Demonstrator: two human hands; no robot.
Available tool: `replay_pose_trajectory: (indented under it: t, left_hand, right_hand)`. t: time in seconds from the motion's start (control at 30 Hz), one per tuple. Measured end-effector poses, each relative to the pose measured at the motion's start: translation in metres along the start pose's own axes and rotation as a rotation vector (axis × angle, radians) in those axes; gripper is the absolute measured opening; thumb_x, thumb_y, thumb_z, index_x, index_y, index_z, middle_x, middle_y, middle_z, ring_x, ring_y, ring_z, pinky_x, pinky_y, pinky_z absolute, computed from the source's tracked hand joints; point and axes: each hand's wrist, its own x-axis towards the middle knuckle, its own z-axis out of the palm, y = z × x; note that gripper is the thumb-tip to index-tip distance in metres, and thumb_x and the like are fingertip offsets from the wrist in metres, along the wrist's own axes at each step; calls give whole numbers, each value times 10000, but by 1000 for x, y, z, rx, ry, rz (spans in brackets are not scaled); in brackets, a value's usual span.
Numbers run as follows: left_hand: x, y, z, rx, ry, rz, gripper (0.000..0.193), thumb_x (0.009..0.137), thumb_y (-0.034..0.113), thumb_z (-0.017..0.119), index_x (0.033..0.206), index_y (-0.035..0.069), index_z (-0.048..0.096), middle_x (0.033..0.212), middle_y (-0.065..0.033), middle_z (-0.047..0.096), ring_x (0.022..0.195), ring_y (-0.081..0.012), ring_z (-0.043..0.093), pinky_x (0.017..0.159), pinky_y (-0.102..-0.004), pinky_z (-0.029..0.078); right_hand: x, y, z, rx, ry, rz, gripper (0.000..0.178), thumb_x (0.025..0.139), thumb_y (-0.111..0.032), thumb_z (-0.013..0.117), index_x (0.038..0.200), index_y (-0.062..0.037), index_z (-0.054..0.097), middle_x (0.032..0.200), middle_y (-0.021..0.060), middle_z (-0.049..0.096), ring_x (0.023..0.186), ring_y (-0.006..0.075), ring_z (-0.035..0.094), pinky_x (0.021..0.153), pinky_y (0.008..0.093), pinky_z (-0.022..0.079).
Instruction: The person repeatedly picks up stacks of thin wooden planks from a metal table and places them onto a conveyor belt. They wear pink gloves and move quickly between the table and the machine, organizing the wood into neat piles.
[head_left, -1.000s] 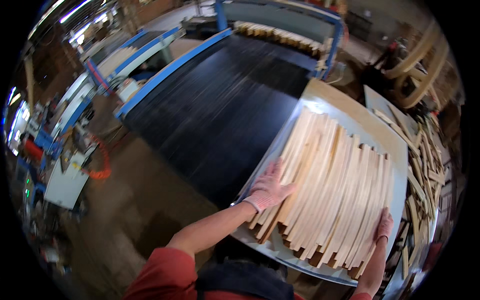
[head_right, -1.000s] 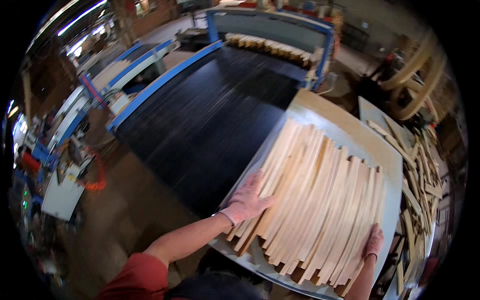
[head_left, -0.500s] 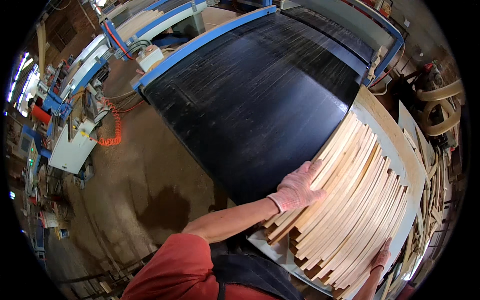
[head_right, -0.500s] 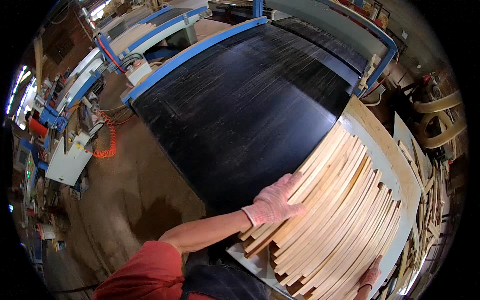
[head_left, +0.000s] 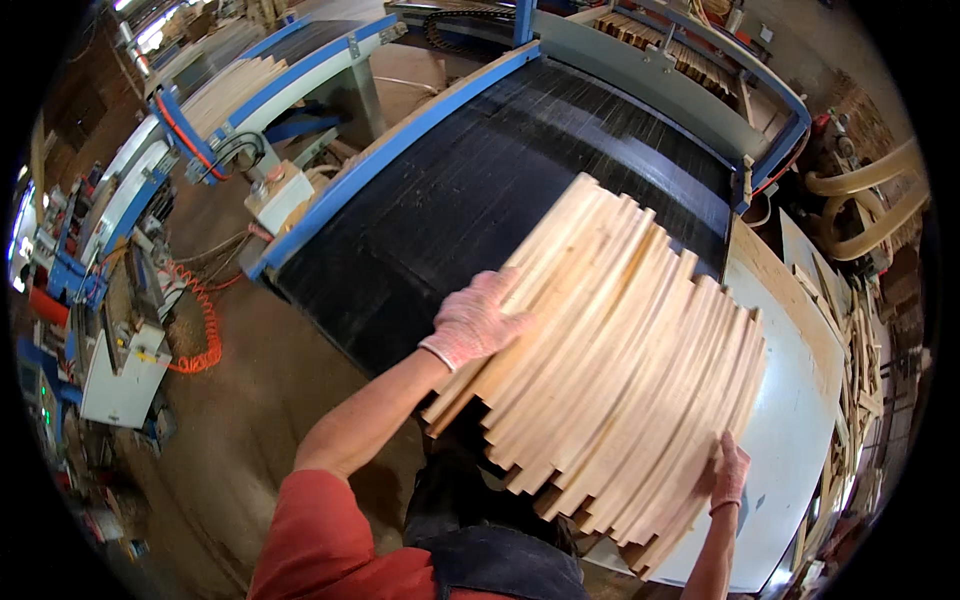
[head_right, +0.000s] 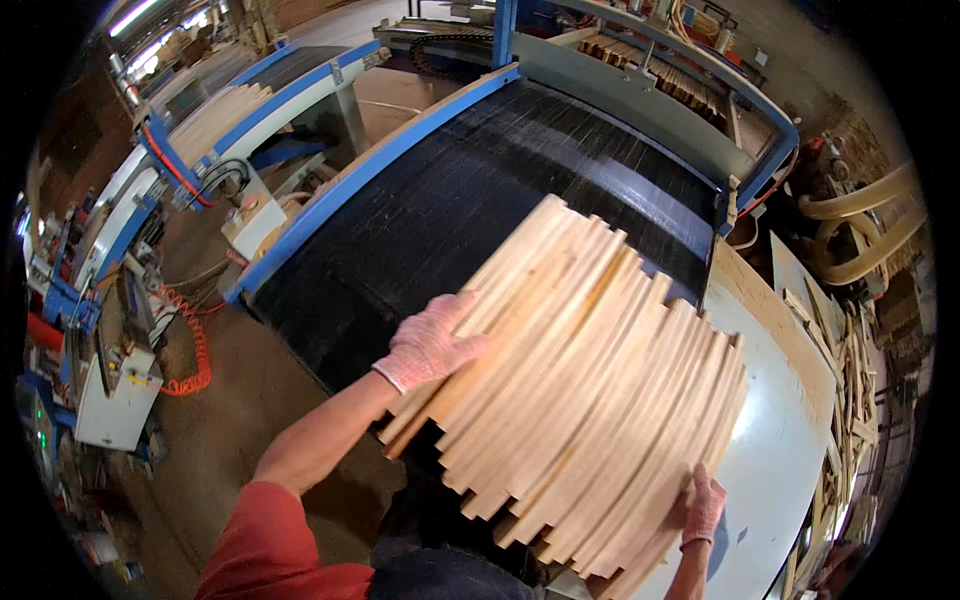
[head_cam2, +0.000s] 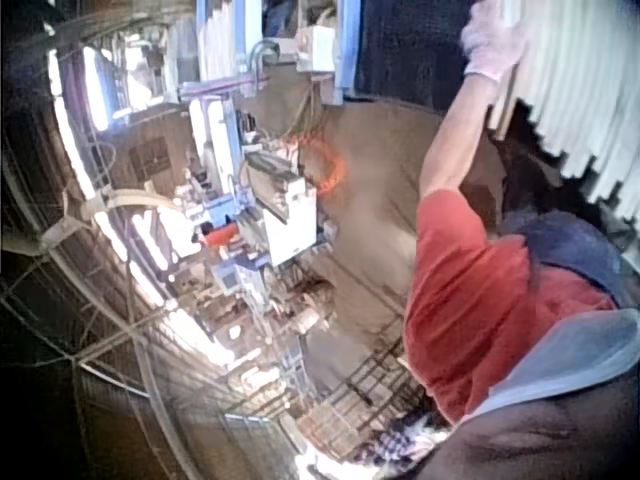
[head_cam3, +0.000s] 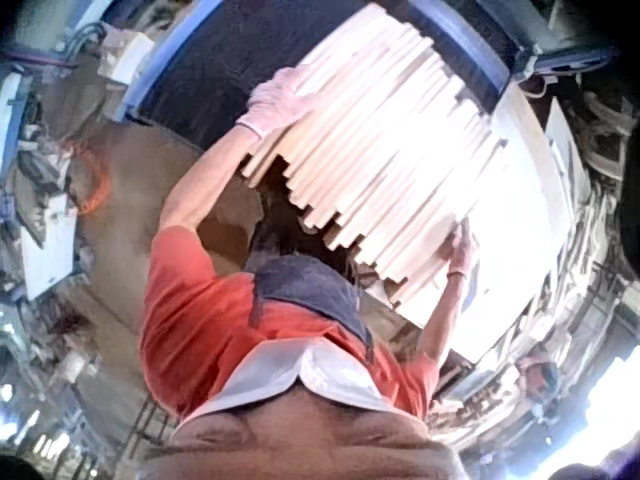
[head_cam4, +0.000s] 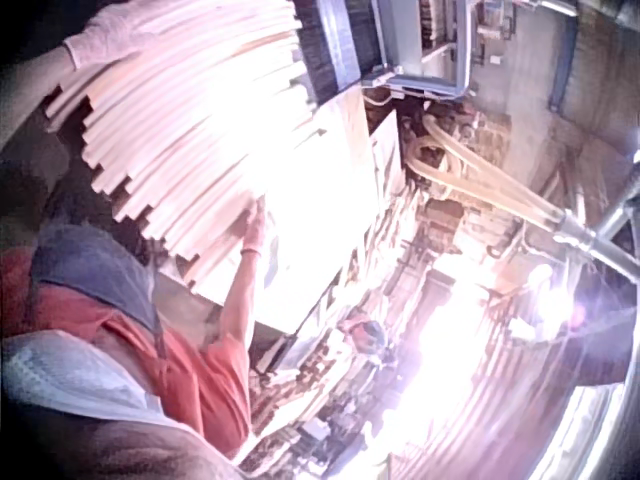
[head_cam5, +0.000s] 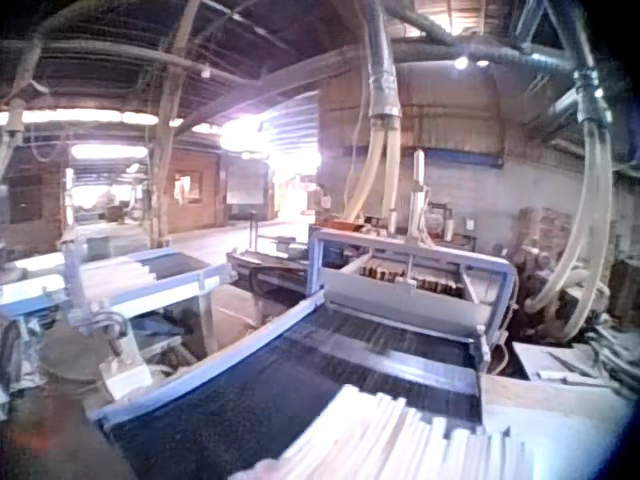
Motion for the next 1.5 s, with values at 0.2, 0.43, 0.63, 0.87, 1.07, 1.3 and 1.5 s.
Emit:
replay_pose_trajectory:
  t: [0.2, 0.43, 0.63, 0.87, 1.07, 1.3, 1.5]
  left_hand:
    - [56, -119, -80, 499, 135, -28, 946, 1003, 686, 496, 1657, 24, 325, 1726, -262, 269, 1609, -442, 211, 1323, -549, 84]
    - [123, -225, -138, 553, 224, -159, 988, 1038, 707, 366, 1667, -47, 258, 1763, -265, 176, 1650, -427, 62, 1330, -543, -16]
    - [123, -255, -135, 564, 337, -58, 852, 991, 582, 593, 1534, -61, 463, 1590, -281, 474, 1479, -436, 431, 1242, -543, 340]
    - [94, -104, -122, 148, 466, 162, 620, 1033, 521, 586, 1320, -29, 586, 1365, -222, 582, 1292, -376, 548, 1096, -495, 450]
    - [-118, 144, 28, -956, -124, 375, 334, 1041, 382, 625, 987, 57, 682, 1025, -109, 677, 1062, -250, 625, 951, -408, 507]
    - [-303, 307, 229, -815, -1219, 485, 423, 1049, 221, 605, 1337, -82, 675, 1230, -112, 740, 1148, -213, 693, 1073, -352, 519]
    - [-375, 350, 451, -349, -1587, 470, 473, 987, 208, 738, 1372, -61, 674, 1020, -43, 722, 920, -137, 645, 846, -291, 518]
  right_hand:
    - [-55, -102, 160, 73, -109, 56, 423, 920, -378, 803, 789, -12, 636, 732, -15, 556, 689, 107, 479, 625, 348, 440]
    - [-94, -191, 285, -11, -184, 28, 411, 920, -395, 811, 961, 3, 719, 803, 9, 649, 764, 112, 587, 666, 339, 499]
    - [-73, -167, 286, 26, -402, 98, 495, 947, -410, 788, 1293, -78, 663, 1133, 54, 703, 1013, 179, 638, 918, 397, 532]
    - [-127, -85, 249, 226, -358, -536, 329, 996, -289, 672, 1238, -67, 645, 1092, 138, 628, 999, 274, 610, 912, 396, 508]
    - [-267, 86, 99, 416, -650, -951, 145, 1025, -169, 592, 974, -32, 592, 901, 27, 518, 803, 124, 508, 692, 306, 458]
    - [-447, 331, -74, 1424, -139, 225, 464, 1082, -111, 572, 1531, -4, 521, 1188, 58, 709, 1022, 156, 679, 887, 285, 560]
    - [-574, 427, -148, 1566, 526, 342, 464, 1089, -330, 633, 1480, -80, 605, 1343, 129, 688, 1172, 237, 690, 1043, 403, 567]
